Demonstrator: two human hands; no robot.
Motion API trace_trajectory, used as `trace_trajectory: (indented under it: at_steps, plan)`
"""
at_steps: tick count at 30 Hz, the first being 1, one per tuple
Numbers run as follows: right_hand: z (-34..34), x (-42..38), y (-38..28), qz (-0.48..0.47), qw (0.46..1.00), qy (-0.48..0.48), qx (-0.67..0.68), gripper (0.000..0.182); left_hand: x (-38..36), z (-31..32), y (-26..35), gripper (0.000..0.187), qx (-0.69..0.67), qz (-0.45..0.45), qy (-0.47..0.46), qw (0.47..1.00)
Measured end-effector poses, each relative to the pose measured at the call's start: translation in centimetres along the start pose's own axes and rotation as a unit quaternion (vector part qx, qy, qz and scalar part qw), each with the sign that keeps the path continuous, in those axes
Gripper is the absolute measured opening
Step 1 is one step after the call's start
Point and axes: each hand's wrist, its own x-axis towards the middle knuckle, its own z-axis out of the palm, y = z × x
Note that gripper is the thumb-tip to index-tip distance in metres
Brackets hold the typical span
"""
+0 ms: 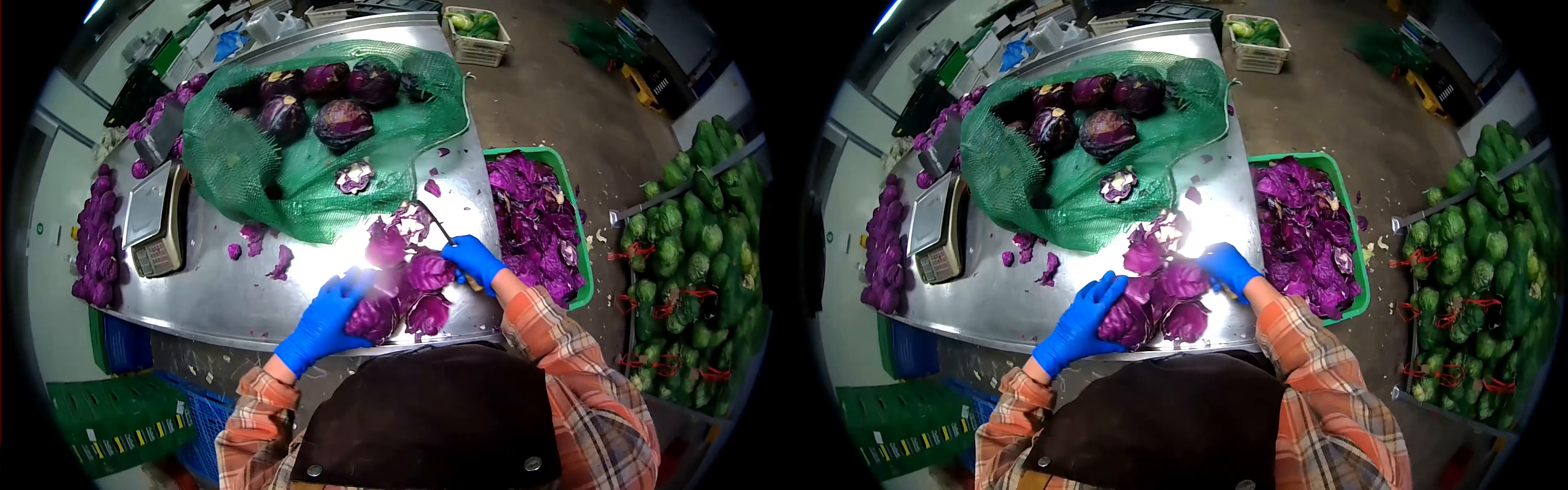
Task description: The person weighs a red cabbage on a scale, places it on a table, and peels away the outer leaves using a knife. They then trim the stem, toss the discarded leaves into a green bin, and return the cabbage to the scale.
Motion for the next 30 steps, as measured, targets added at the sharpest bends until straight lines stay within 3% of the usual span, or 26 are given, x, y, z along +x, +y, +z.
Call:
trace_trajectory:
  at_steps: [2,4,5,6,7,9,10,12,14,16,17,18,19,21,24,26,28,29,30]
  plan:
    - [-0.9,1.0,2.5,0.021,0.997,0.029,0.064,0.02,-1.2,-0.4,-1.3,0.114,-0.114,-0.027,0.009,0.993]
    - [-1.8,1.4,3.1,0.043,0.998,0.034,0.017,0.025,-2.1,1.4,-2.3,0.099,-0.266,-0.09,0.107,0.954]
    - [-1.7,1.6,3.6,-0.113,0.98,0.107,-0.127,0.026,-2.2,3.5,-2.8,0.093,-0.378,-0.142,0.151,0.902]
    - [-1.5,1.8,4.1,-0.263,0.911,0.176,-0.263,0.028,-1.8,5.4,-3.3,0.087,-0.483,-0.19,0.19,0.833]
    - [-0.5,-1.2,0.8,-0.276,0.903,0.206,-0.256,0.03,-1.3,5.9,-2.9,0.081,-0.561,-0.206,0.177,0.782]
    - [1.2,-4.9,-2.0,-0.263,0.933,0.096,-0.227,0.035,-0.2,7.0,-2.1,0.071,-0.698,-0.245,0.165,0.652]
    - [2.0,-5.8,-2.3,-0.256,0.942,0.042,-0.212,0.038,0.5,6.5,-0.5,0.07,-0.776,-0.263,0.142,0.556]
    - [4.2,-5.7,-0.6,-0.317,0.936,-0.048,-0.147,0.05,0.9,5.9,0.5,0.072,-0.815,-0.291,0.065,0.498]
    - [5.4,-4.7,0.3,-0.34,0.927,-0.04,-0.154,0.056,1.1,8.0,-1.6,0.074,-0.716,-0.272,0.137,0.628]
    - [5.8,-3.5,0.6,-0.354,0.924,-0.057,-0.132,0.055,2.0,7.8,-0.1,0.081,-0.521,-0.267,0.32,0.745]
    - [6.2,-3.6,0.7,-0.322,0.937,-0.073,-0.112,0.057,2.0,6.9,0.3,0.099,-0.462,-0.206,0.285,0.814]
    - [6.0,-4.5,-0.9,-0.22,0.964,-0.092,-0.117,0.058,2.1,7.7,-0.9,0.109,-0.402,-0.171,0.254,0.863]
    - [5.5,-5.9,-3.7,-0.114,0.979,-0.113,-0.123,0.059,2.0,7.2,-0.8,0.115,-0.443,-0.165,0.228,0.851]
    - [5.3,-4.2,-1.6,-0.26,0.946,-0.084,-0.176,0.064,2.1,6.6,-0.9,0.123,-0.45,-0.164,0.199,0.855]
    - [6.0,-4.7,-1.7,-0.355,0.905,-0.003,-0.235,0.067,2.8,5.6,0.6,0.133,-0.333,-0.22,0.183,0.899]
    - [6.2,-5.0,-3.3,-0.299,0.91,-0.031,-0.287,0.064,3.5,4.9,2.1,0.134,-0.276,-0.274,0.158,0.908]
    - [5.6,-4.1,-4.4,-0.228,0.898,-0.061,-0.371,0.063,3.8,5.5,2.4,0.134,-0.282,-0.264,0.184,0.904]
    - [5.3,-3.2,-3.5,-0.285,0.874,-0.043,-0.391,0.058,3.9,5.8,2.6,0.134,-0.286,-0.262,0.198,0.9]
    - [4.9,-2.7,-4.0,-0.263,0.879,-0.06,-0.393,0.054,3.9,6.1,2.9,0.134,-0.288,-0.25,0.207,0.901]
